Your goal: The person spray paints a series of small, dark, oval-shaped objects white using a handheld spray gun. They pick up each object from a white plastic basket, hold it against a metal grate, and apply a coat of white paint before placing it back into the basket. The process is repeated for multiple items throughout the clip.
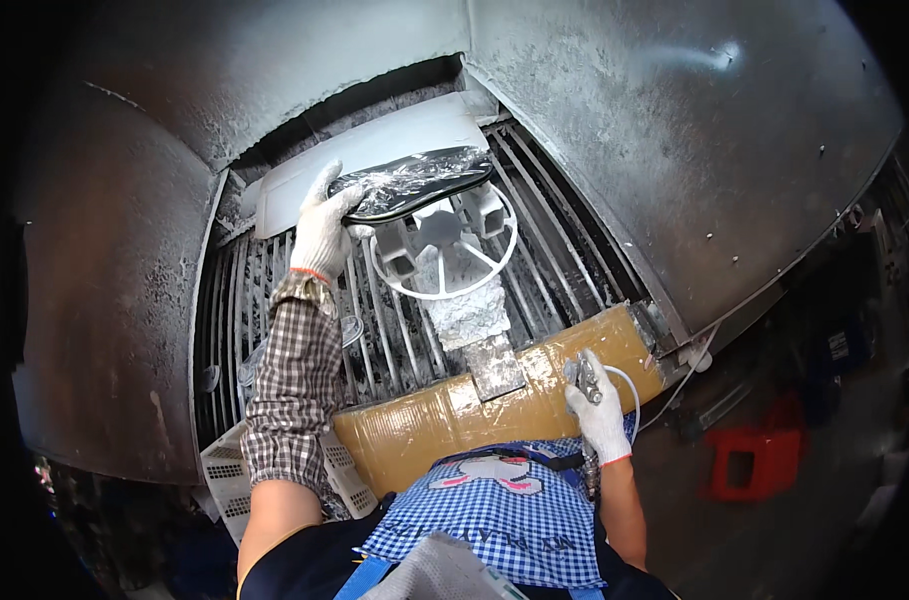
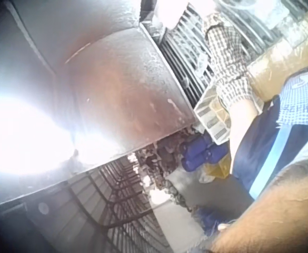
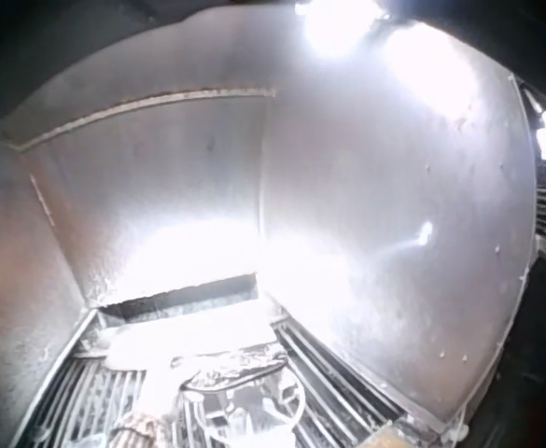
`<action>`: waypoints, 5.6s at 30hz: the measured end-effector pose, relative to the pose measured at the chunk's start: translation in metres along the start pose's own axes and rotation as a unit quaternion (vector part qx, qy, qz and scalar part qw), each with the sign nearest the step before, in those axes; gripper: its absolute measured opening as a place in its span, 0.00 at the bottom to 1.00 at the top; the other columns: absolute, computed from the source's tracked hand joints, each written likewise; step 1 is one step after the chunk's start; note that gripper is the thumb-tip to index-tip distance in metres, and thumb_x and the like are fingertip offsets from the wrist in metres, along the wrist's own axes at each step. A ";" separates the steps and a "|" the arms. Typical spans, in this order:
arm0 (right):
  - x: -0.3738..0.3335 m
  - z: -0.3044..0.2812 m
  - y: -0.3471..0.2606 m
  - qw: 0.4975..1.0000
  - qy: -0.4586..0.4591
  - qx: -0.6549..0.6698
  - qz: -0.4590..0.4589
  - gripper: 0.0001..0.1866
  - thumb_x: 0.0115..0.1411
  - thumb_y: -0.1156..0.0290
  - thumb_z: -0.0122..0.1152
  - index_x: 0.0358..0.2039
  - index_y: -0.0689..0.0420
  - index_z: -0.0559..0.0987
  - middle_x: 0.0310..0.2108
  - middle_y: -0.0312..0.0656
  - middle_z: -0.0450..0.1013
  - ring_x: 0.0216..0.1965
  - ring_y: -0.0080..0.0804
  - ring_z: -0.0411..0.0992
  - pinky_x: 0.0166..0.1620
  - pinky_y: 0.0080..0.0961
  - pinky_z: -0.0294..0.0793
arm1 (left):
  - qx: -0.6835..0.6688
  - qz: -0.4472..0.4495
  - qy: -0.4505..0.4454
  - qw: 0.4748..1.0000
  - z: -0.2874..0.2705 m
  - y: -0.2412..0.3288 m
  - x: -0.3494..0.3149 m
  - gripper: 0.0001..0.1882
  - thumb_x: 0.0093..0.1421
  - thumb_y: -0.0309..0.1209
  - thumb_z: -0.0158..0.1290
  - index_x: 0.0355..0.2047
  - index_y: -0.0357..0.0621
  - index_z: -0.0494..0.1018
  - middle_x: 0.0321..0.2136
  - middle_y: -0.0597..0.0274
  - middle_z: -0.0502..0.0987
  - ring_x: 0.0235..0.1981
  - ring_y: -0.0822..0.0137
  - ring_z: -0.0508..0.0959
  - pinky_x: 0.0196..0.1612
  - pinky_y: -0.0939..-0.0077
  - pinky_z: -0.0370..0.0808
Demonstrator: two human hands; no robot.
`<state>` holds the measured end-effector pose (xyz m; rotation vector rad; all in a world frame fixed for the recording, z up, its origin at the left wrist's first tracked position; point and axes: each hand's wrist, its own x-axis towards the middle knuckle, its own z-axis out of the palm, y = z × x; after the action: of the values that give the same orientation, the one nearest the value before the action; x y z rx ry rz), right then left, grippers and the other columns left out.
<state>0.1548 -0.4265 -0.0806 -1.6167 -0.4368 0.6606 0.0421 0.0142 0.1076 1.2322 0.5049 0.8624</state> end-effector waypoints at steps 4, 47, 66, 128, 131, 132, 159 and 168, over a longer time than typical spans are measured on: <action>-0.003 0.002 -0.008 1.000 -0.003 0.011 0.012 0.39 0.66 0.79 0.60 0.77 0.63 0.60 0.62 0.45 0.75 0.58 0.28 0.74 0.61 0.24 0.72 | 0.008 -0.011 -0.004 1.000 -0.001 -0.010 0.023 0.38 0.66 0.18 0.56 0.75 0.35 0.56 0.49 0.40 0.80 0.31 0.60 0.87 0.21 0.72 0.87; 0.014 0.047 -0.119 0.986 -0.050 0.009 -0.158 0.33 0.73 0.66 0.59 0.71 0.72 0.65 0.42 0.41 0.79 0.37 0.22 0.76 0.44 0.22 0.78 | -0.032 -0.133 0.263 0.955 -0.043 -0.122 -0.071 0.30 0.67 0.23 0.58 0.69 0.37 0.67 0.49 0.57 0.81 0.38 0.74 0.78 0.41 0.77 0.78; 0.057 0.147 -0.211 0.947 -0.178 0.069 -0.259 0.31 0.72 0.77 0.60 0.73 0.70 0.65 0.59 0.48 0.78 0.51 0.23 0.77 0.56 0.22 0.77 | -0.294 -0.202 0.003 0.934 0.014 -0.163 -0.127 0.19 0.72 0.26 0.49 0.61 0.36 0.70 0.53 0.49 0.80 0.50 0.55 0.84 0.51 0.56 0.86; 0.090 0.088 -0.191 0.946 0.046 0.222 -0.230 0.30 0.75 0.71 0.60 0.73 0.67 0.65 0.34 0.35 0.77 0.30 0.15 0.71 0.34 0.15 0.74 | -0.283 -0.151 0.018 0.947 -0.024 -0.174 -0.122 0.26 0.69 0.31 0.54 0.66 0.36 0.68 0.49 0.47 0.82 0.51 0.47 0.83 0.59 0.50 0.82; 0.076 0.083 -0.194 0.964 -0.011 0.184 -0.190 0.29 0.75 0.71 0.60 0.72 0.66 0.66 0.35 0.36 0.77 0.30 0.16 0.72 0.34 0.16 0.74 | -0.278 -0.146 0.031 0.949 -0.028 -0.169 -0.123 0.24 0.70 0.31 0.54 0.64 0.36 0.70 0.47 0.47 0.82 0.50 0.47 0.84 0.57 0.51 0.83; 0.074 0.084 -0.194 0.965 -0.023 0.182 -0.188 0.28 0.75 0.72 0.60 0.71 0.67 0.67 0.36 0.36 0.78 0.31 0.16 0.72 0.35 0.16 0.75 | -0.276 -0.143 0.037 0.950 -0.029 -0.169 -0.123 0.24 0.70 0.31 0.54 0.64 0.36 0.70 0.47 0.47 0.82 0.49 0.48 0.84 0.57 0.51 0.83; 0.046 0.070 -0.188 0.967 -0.017 0.164 -0.192 0.28 0.75 0.73 0.59 0.72 0.68 0.66 0.39 0.37 0.76 0.32 0.15 0.72 0.36 0.15 0.76 | -0.313 -0.190 0.010 0.931 0.005 -0.180 -0.133 0.22 0.71 0.31 0.52 0.63 0.37 0.69 0.51 0.47 0.80 0.51 0.49 0.82 0.54 0.51 0.82; 0.043 0.066 -0.189 0.965 -0.037 0.192 -0.177 0.29 0.74 0.75 0.59 0.72 0.68 0.67 0.38 0.37 0.78 0.31 0.16 0.73 0.36 0.16 0.76 | -0.354 -0.188 0.014 0.916 -0.009 -0.171 -0.126 0.25 0.73 0.33 0.52 0.66 0.32 0.67 0.59 0.38 0.77 0.59 0.40 0.78 0.60 0.44 0.79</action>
<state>0.1621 -0.3201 0.0942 -1.1145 -0.5961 0.4978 0.0103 -0.0955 -0.0721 0.4348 0.3818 0.6415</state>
